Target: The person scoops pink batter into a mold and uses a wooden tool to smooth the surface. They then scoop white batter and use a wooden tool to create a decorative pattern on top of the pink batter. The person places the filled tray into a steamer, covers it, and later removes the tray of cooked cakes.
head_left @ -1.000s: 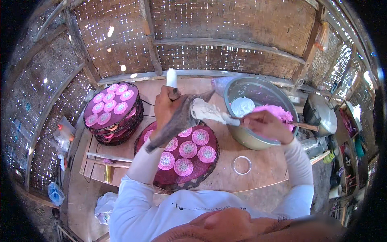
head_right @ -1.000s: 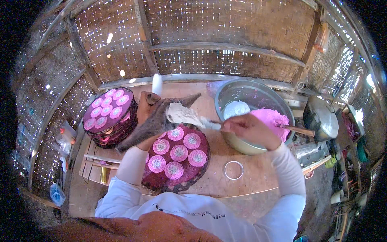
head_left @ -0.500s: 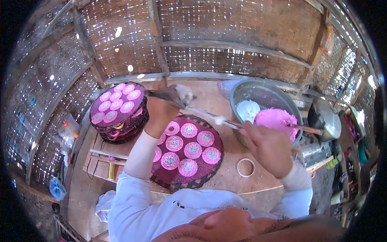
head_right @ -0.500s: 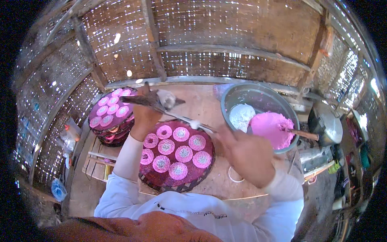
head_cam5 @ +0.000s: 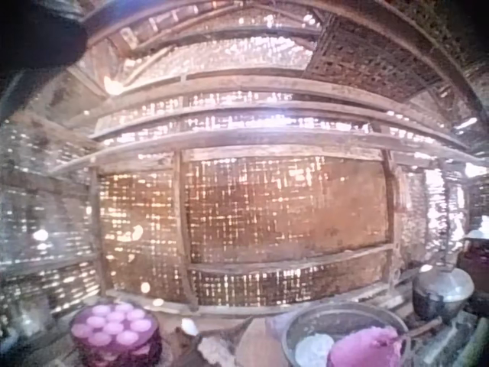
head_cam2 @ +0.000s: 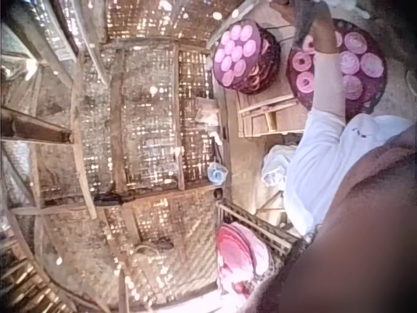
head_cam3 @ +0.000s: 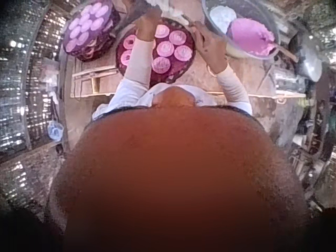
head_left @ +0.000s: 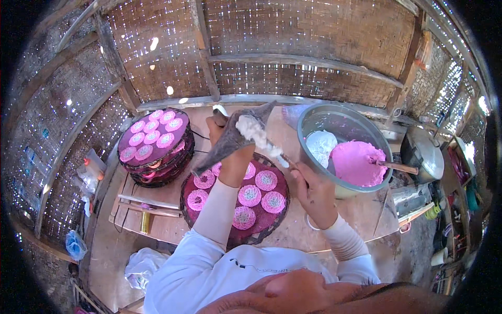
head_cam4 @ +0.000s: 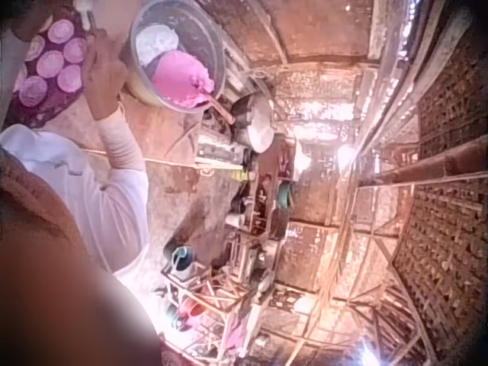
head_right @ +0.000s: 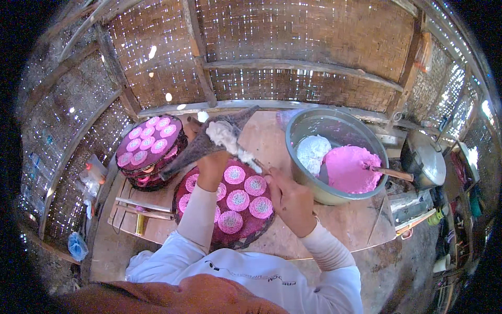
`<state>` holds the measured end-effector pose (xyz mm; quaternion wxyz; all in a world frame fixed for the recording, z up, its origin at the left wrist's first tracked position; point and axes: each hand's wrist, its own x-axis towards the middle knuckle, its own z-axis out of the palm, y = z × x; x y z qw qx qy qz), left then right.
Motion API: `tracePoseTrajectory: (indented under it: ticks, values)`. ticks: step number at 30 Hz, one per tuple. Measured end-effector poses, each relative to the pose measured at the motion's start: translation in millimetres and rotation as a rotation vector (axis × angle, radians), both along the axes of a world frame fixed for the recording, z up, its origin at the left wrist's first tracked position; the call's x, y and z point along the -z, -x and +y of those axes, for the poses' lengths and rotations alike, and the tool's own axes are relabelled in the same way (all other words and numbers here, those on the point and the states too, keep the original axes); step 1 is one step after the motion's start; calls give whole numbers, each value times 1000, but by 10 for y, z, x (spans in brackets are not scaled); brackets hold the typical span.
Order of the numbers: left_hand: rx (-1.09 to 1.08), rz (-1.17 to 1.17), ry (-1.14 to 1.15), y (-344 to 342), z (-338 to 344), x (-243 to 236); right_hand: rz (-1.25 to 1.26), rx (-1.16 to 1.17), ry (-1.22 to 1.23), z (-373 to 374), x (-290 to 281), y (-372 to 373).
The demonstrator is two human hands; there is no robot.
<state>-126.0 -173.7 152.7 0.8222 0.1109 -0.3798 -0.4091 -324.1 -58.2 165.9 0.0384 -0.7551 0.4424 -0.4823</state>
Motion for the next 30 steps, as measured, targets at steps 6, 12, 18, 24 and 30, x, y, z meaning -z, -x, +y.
tracePoseTrajectory:
  ticks: [6, 12, 18, 24, 30]
  values:
    - [482, 196, 68, -211, 172, -153, -3, -117, 6, -123, -31, 256]
    - [-516, -629, 125, -186, 102, -105, -36, -16, -91, -242, -23, 93]
    - [-370, -269, 23, -680, -57, 157, -96, -403, -358, -240, -58, 511]
    - [-1010, -839, -182, -925, 724, 51, 768, 508, -382, -1400, -58, 1374]
    - [-332, -208, -93, -881, 1091, 23, 942, 573, -368, -2213, 979, 1321]
